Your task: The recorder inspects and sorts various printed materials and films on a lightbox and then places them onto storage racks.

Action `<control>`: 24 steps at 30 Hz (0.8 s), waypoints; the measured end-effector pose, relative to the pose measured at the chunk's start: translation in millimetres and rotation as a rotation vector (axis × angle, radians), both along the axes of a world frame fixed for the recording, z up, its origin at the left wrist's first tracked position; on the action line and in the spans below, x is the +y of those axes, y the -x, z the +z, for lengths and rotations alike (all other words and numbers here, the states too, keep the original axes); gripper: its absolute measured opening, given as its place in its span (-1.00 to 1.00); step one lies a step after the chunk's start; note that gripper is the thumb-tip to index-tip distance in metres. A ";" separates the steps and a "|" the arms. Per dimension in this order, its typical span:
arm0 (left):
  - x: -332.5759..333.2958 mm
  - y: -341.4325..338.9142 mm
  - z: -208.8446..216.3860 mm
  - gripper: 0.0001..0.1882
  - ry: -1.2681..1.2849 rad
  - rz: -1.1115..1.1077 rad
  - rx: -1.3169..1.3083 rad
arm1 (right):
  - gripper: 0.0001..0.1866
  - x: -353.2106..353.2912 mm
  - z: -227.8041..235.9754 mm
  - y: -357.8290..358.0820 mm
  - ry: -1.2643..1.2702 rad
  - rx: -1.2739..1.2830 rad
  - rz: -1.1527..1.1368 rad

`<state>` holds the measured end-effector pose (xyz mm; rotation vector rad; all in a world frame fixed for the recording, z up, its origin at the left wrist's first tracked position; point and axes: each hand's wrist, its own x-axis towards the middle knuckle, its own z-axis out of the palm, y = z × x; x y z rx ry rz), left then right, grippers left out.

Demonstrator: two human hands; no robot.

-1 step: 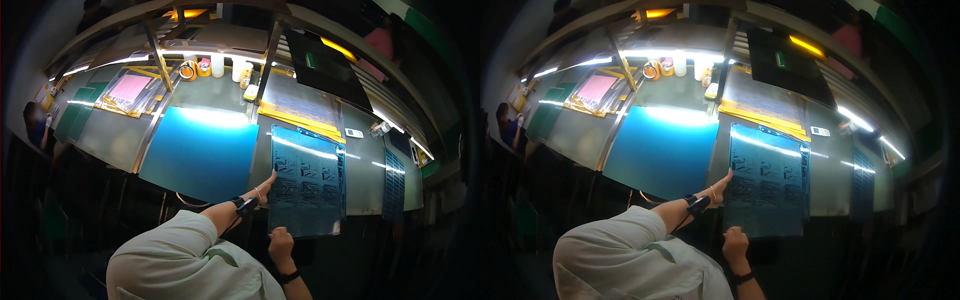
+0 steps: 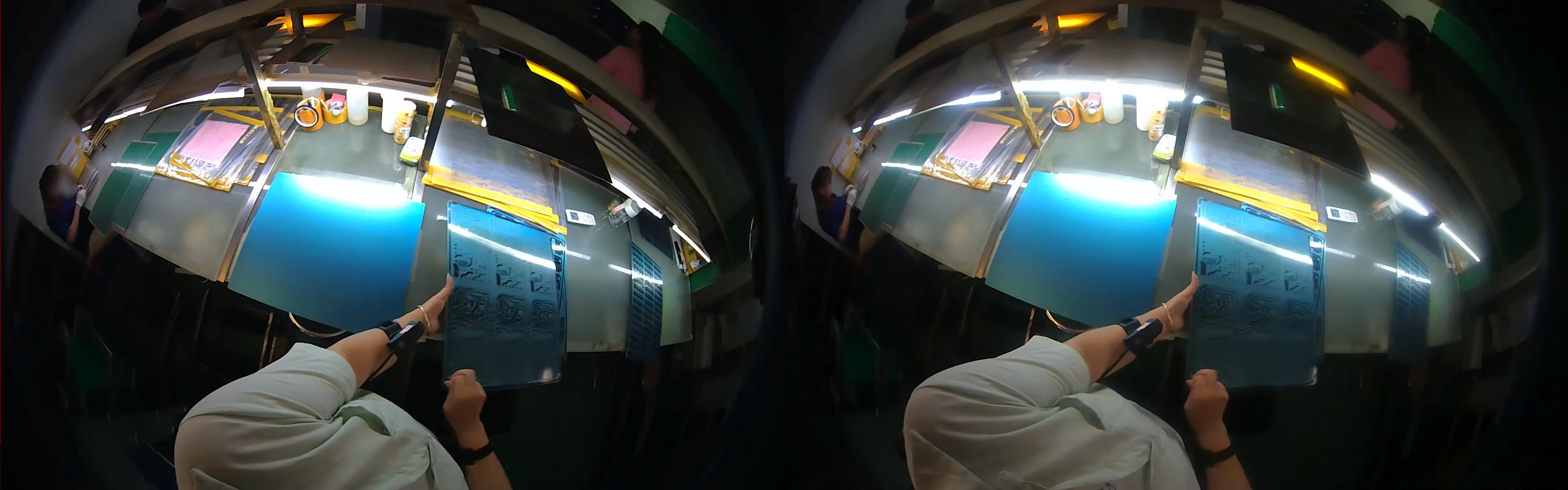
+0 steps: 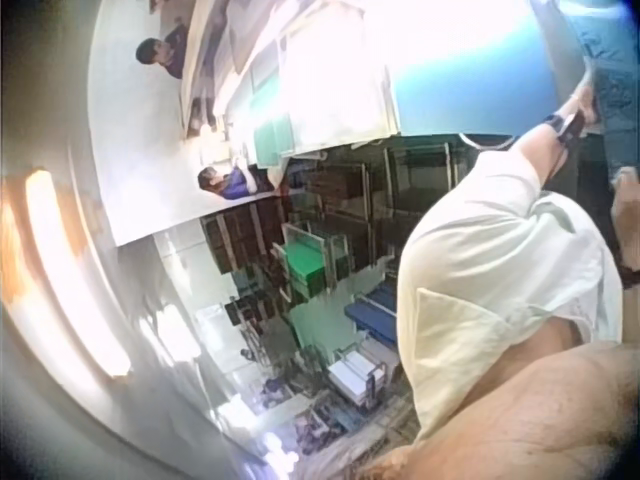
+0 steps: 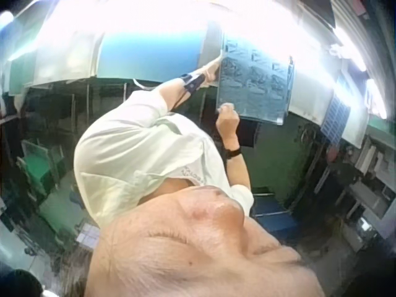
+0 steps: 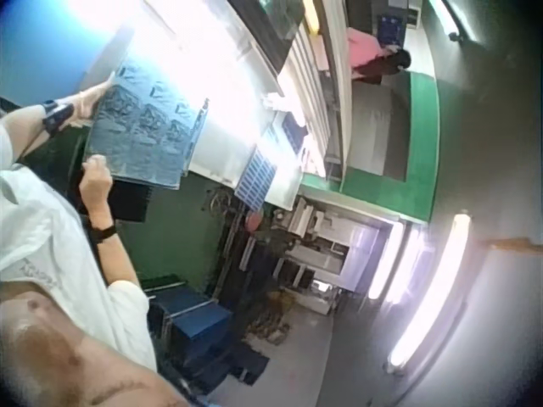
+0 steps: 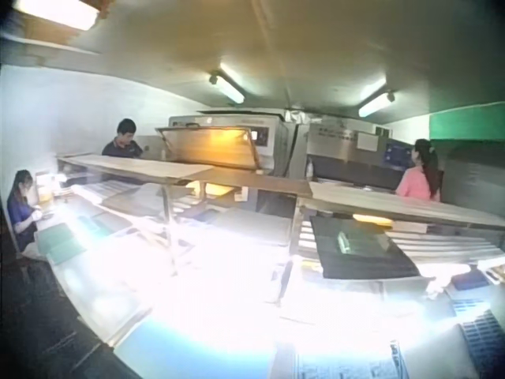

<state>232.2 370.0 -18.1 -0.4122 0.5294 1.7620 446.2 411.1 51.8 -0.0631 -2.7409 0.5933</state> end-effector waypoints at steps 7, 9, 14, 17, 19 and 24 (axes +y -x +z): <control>21.3 -23.4 5.3 -0.43 -0.088 0.037 -0.024 | -0.89 10.2 10.5 6.5 0.167 -0.047 -0.111; 19.6 -22.0 -16.2 -0.57 -0.014 0.029 -0.042 | -0.90 10.2 8.3 7.2 0.186 -0.044 -0.105; 24.0 -15.6 -4.3 -0.64 0.151 -0.026 0.081 | -0.90 11.8 16.1 13.5 0.153 -0.035 -0.130; 25.4 -2.2 4.9 -0.64 0.446 -0.010 0.087 | -0.80 17.1 21.8 16.7 -0.030 -0.058 0.128; 22.7 12.7 4.0 -0.64 0.455 -0.063 0.087 | -0.75 16.7 37.1 25.8 -0.044 -0.049 0.136; 23.3 8.1 33.6 -0.46 0.646 -0.135 0.241 | -0.71 30.8 23.5 28.7 0.209 -0.177 0.175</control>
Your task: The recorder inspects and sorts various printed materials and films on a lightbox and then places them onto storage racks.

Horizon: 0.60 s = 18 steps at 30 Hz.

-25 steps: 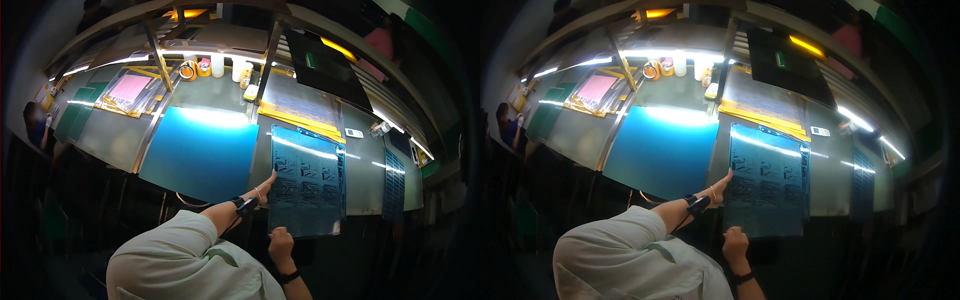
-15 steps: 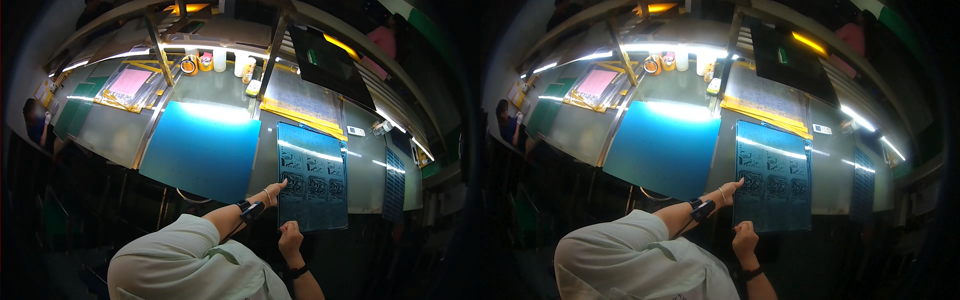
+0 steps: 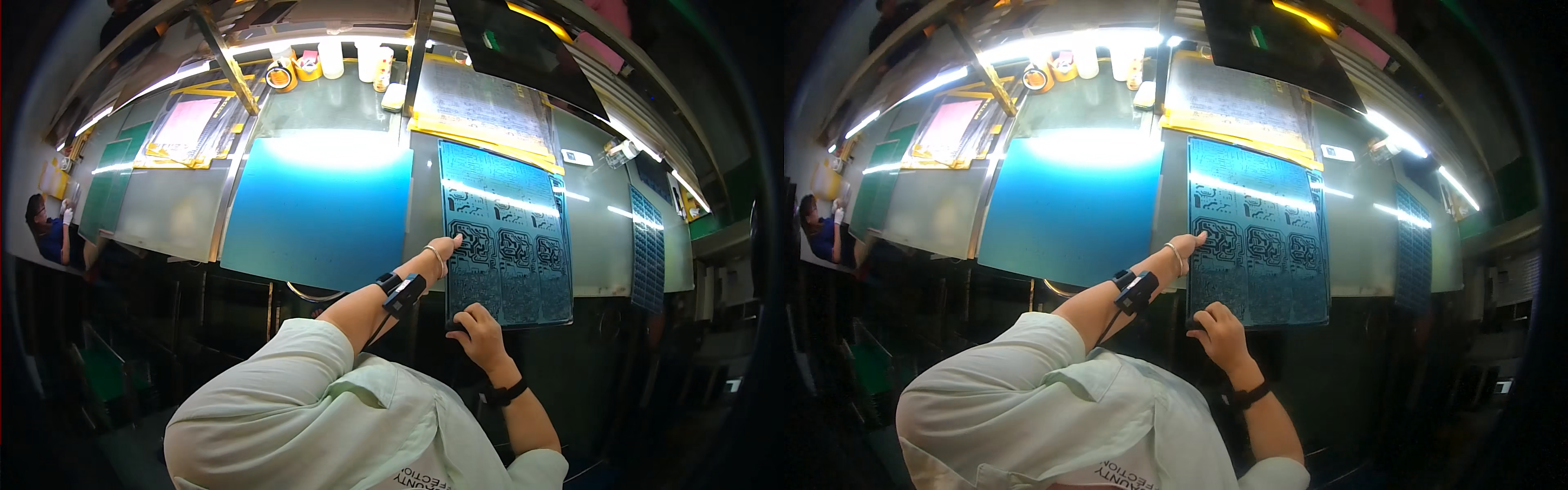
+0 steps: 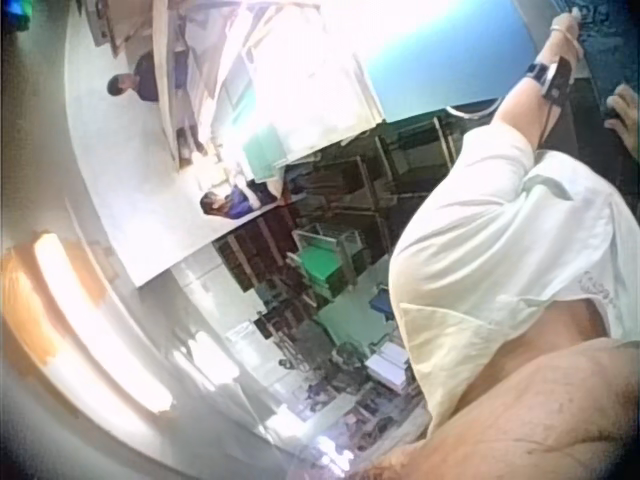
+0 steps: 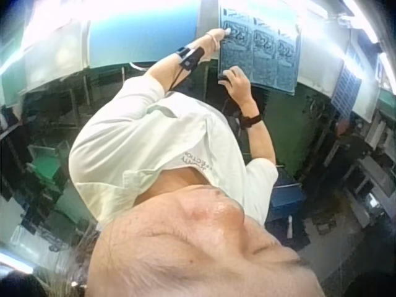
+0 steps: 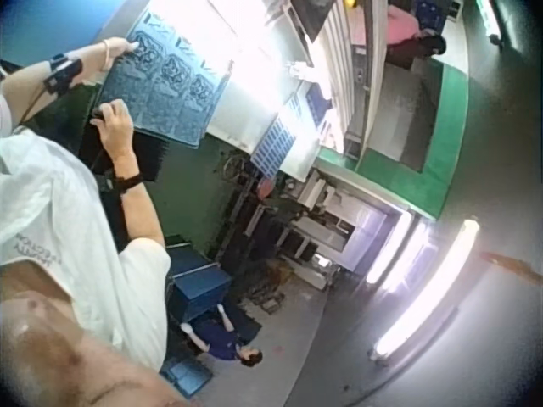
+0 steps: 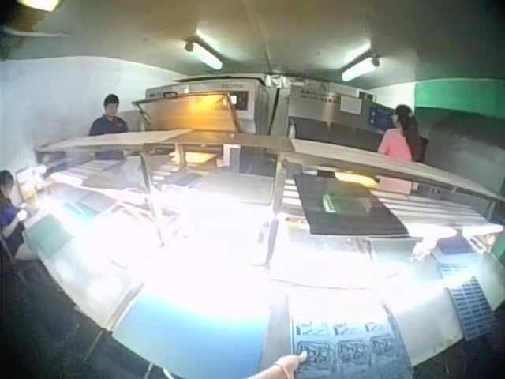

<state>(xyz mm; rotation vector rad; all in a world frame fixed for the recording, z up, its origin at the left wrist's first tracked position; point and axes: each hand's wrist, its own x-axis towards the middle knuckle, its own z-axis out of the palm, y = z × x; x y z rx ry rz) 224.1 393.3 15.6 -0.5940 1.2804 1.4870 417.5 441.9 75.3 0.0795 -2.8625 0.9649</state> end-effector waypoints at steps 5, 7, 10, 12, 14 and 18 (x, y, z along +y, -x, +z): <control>-11.2 3.3 -28.2 -0.35 -0.145 0.008 -0.053 | -0.80 3.4 -16.9 16.1 0.097 0.012 0.130; -12.7 -0.9 -3.0 -0.43 -0.003 -0.035 0.024 | -0.85 5.1 -22.9 15.2 0.062 0.039 0.139; -22.9 -3.4 -27.8 -0.32 -0.443 0.133 -0.020 | -0.85 14.6 -34.0 8.7 0.742 -0.176 -0.459; -32.8 -6.7 -24.1 -0.20 -0.545 0.103 -0.146 | -0.88 23.4 -29.5 9.6 1.278 -0.002 -0.698; -40.0 -10.6 -34.0 -0.12 -0.604 0.086 -0.168 | -0.91 35.5 -14.0 10.9 0.925 0.116 -0.666; -31.4 -25.9 -51.3 -0.24 0.050 -0.010 0.221 | -0.89 61.5 90.9 30.7 0.007 0.518 -0.598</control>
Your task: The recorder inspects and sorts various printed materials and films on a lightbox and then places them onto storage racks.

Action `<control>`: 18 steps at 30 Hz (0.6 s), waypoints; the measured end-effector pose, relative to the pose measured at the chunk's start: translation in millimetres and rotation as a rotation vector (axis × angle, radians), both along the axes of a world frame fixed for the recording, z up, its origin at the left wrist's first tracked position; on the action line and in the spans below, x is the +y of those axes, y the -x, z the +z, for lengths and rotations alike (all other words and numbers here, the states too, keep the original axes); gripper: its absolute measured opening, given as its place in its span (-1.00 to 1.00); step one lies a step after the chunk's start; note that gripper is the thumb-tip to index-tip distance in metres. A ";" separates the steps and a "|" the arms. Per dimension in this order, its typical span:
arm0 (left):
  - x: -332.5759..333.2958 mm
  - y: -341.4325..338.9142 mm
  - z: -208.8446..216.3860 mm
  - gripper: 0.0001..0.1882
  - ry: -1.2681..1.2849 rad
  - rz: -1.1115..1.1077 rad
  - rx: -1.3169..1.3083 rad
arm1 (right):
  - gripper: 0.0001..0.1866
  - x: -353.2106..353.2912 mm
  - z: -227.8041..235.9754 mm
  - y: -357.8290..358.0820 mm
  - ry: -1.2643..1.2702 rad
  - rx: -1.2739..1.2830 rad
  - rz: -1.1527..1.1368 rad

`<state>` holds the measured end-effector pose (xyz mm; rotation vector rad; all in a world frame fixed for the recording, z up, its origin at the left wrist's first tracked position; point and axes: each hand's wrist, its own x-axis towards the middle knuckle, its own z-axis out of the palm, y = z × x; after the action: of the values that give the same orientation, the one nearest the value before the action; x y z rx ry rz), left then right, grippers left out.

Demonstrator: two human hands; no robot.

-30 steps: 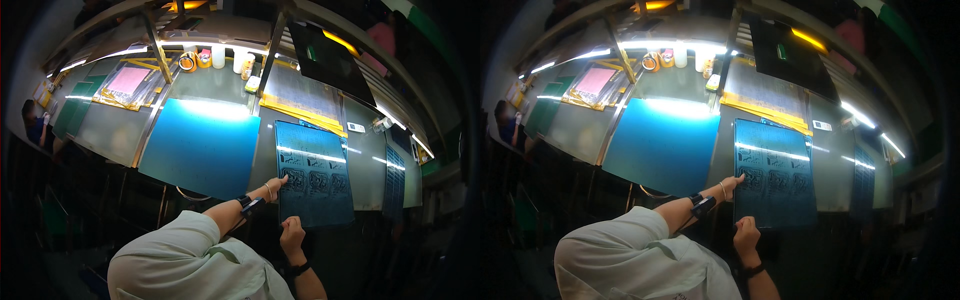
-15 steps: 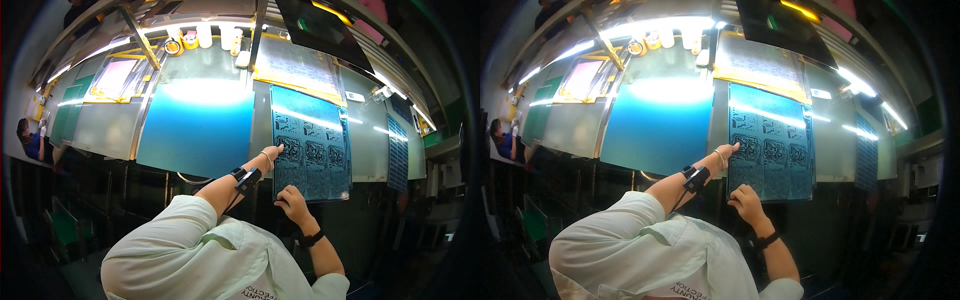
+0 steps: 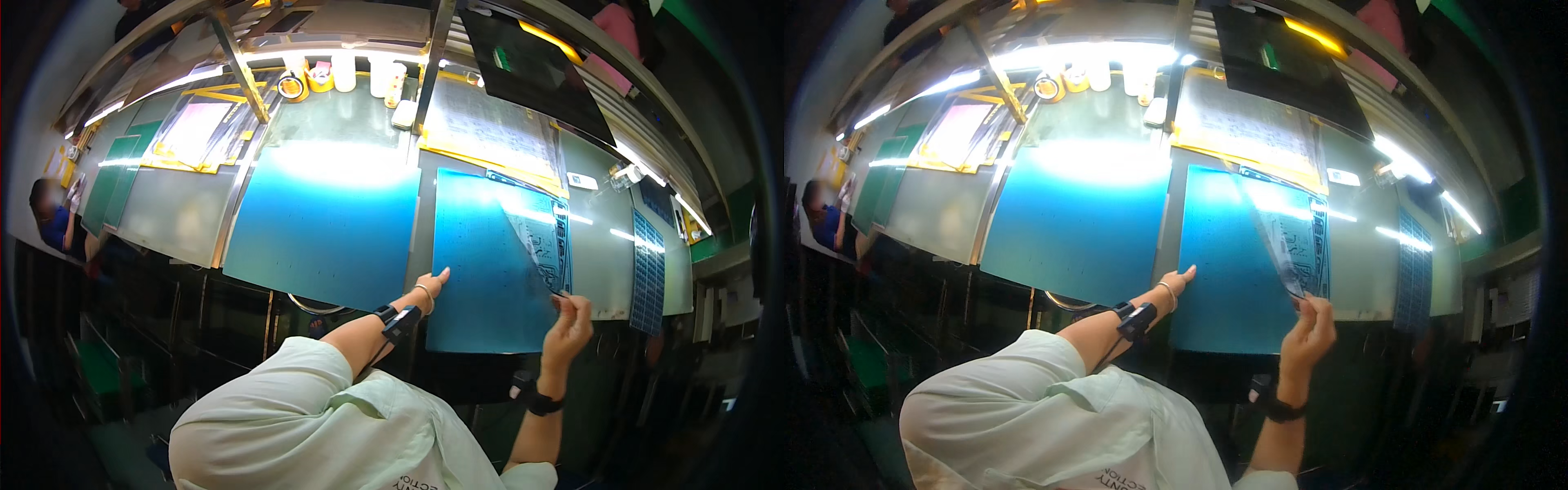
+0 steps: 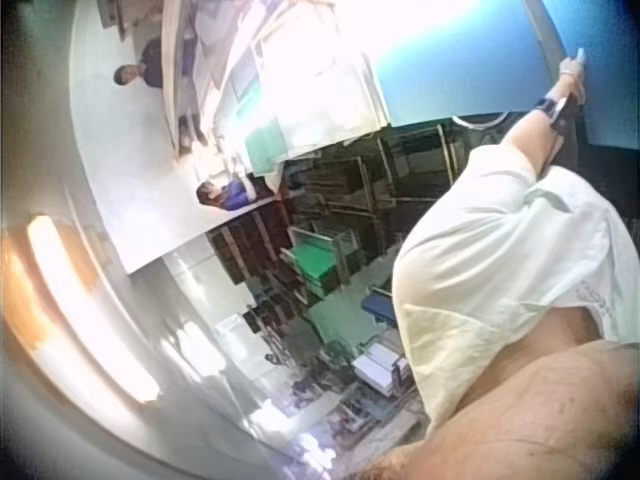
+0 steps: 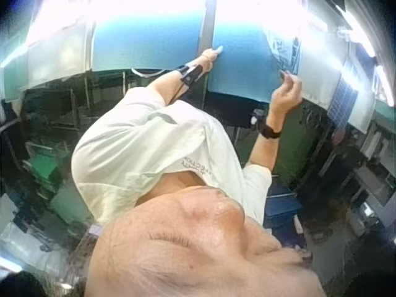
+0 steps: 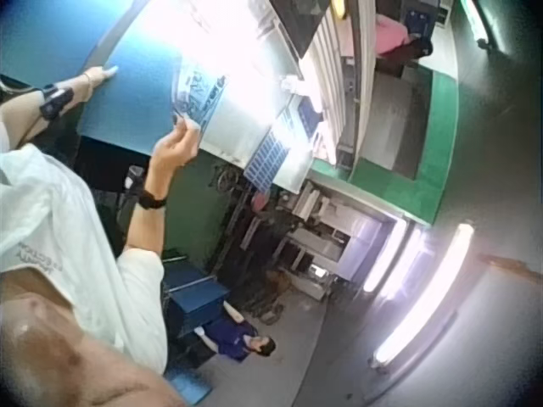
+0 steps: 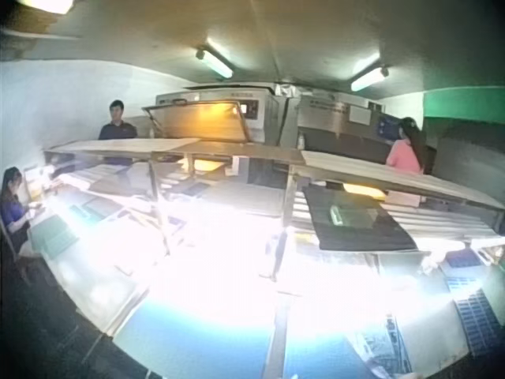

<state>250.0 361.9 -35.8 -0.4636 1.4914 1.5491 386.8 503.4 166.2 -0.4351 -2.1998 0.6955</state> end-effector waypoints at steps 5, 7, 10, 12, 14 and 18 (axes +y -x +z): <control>27.8 -10.0 -52.8 -0.24 0.126 0.073 0.098 | -0.90 -40.4 98.9 6.7 -0.468 0.041 0.489; 37.1 -15.3 -81.4 -0.17 0.192 -0.047 0.166 | -0.93 -68.5 129.8 -5.5 -0.657 -0.076 0.602; 23.0 -1.6 -89.6 -0.16 0.108 -0.162 0.125 | -0.87 -59.8 113.6 -45.5 -0.739 -0.237 0.370; -36.9 31.5 -41.8 -0.15 -0.152 0.015 -0.065 | -0.91 -41.4 92.9 -72.0 -0.539 -0.178 0.319; -111.6 67.1 8.0 -0.15 -0.492 0.204 -0.235 | -0.92 -33.8 61.3 -92.9 -0.178 -0.251 0.162; -178.1 120.0 23.5 -0.16 -0.627 0.203 -0.241 | -0.87 -42.2 -9.3 -94.2 0.325 -0.181 0.154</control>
<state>130.1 183.8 -12.3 -0.4153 0.7333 1.9356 481.0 461.2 156.9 -0.5123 -2.3127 1.1457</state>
